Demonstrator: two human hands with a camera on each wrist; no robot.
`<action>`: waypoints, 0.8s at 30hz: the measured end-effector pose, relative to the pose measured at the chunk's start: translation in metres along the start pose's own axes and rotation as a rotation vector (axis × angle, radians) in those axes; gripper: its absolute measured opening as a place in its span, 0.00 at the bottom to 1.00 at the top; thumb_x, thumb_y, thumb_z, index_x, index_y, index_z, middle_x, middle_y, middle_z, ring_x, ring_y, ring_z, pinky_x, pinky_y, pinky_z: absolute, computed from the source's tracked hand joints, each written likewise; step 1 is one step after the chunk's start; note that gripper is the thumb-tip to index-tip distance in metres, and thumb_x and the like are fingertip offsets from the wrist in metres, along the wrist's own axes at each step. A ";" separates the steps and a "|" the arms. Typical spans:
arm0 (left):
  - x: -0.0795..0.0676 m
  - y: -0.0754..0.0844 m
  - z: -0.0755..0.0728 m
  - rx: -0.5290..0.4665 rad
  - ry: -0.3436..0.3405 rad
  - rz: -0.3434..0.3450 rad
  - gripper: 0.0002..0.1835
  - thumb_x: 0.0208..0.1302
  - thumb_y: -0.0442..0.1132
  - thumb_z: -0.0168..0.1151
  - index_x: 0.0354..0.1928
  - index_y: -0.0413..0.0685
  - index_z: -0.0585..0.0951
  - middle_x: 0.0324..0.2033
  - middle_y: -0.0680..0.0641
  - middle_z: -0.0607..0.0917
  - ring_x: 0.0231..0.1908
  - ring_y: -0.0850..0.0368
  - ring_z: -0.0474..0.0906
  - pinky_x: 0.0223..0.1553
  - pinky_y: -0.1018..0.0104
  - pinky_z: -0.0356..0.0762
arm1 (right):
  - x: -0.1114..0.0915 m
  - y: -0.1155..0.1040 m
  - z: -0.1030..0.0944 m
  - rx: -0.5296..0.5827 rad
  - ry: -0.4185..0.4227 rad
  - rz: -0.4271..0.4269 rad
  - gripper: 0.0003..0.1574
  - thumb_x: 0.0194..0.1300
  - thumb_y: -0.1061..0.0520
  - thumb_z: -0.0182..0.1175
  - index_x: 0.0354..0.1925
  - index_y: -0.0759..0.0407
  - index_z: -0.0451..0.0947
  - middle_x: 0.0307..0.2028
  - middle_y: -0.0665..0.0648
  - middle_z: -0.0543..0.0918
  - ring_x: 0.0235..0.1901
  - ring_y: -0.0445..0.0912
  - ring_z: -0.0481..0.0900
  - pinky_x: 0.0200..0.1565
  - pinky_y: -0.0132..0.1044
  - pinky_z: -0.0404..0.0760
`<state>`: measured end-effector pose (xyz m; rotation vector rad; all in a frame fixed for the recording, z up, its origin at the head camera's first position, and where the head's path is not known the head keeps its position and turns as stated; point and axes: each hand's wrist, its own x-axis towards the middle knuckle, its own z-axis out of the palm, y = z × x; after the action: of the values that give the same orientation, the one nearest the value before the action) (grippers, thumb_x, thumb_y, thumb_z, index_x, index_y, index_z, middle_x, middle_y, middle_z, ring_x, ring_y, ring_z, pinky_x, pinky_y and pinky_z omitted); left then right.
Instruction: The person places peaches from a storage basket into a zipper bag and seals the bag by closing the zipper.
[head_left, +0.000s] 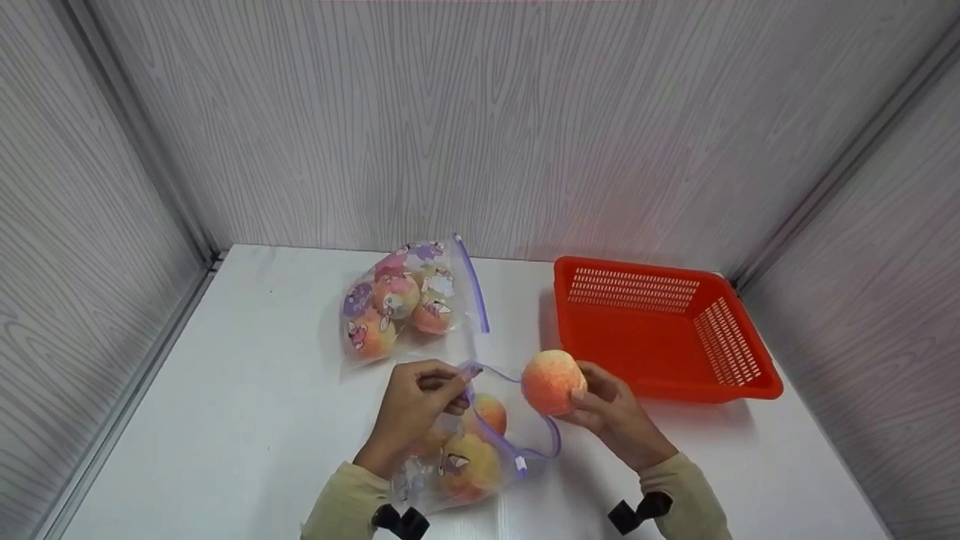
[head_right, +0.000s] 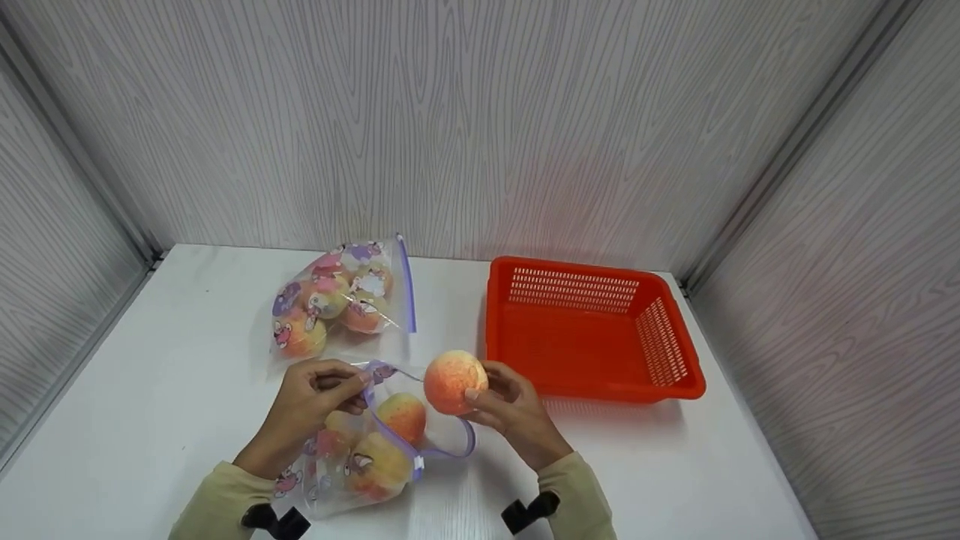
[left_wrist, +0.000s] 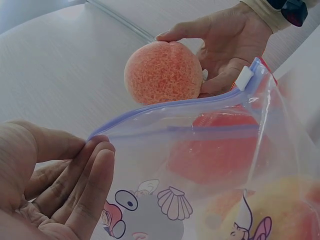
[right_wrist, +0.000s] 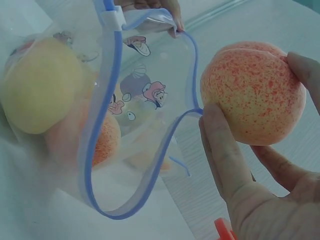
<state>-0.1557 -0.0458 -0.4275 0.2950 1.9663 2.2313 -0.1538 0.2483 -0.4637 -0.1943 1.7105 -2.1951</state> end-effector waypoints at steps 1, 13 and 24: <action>0.000 0.000 0.000 -0.001 0.000 0.001 0.10 0.62 0.31 0.62 0.36 0.24 0.80 0.27 0.34 0.84 0.27 0.47 0.83 0.34 0.55 0.84 | 0.000 0.001 0.002 -0.007 -0.010 0.004 0.29 0.68 0.60 0.55 0.65 0.61 0.61 0.63 0.66 0.63 0.60 0.59 0.67 0.57 0.55 0.72; 0.002 -0.011 -0.001 0.001 -0.003 0.008 0.09 0.63 0.33 0.62 0.36 0.30 0.82 0.28 0.34 0.83 0.29 0.44 0.83 0.35 0.53 0.84 | 0.000 0.010 0.015 -0.173 -0.047 0.013 0.31 0.61 0.61 0.63 0.61 0.62 0.66 0.58 0.68 0.68 0.54 0.61 0.73 0.49 0.56 0.78; 0.006 -0.029 -0.002 0.014 0.012 0.004 0.12 0.62 0.38 0.64 0.37 0.32 0.82 0.28 0.38 0.84 0.28 0.48 0.83 0.34 0.56 0.85 | 0.000 0.014 0.021 -0.199 -0.018 0.034 0.31 0.59 0.61 0.65 0.60 0.61 0.67 0.58 0.67 0.69 0.51 0.61 0.76 0.50 0.53 0.79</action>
<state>-0.1623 -0.0423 -0.4559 0.2883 1.9907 2.2277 -0.1443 0.2266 -0.4717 -0.2319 1.9070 -1.9916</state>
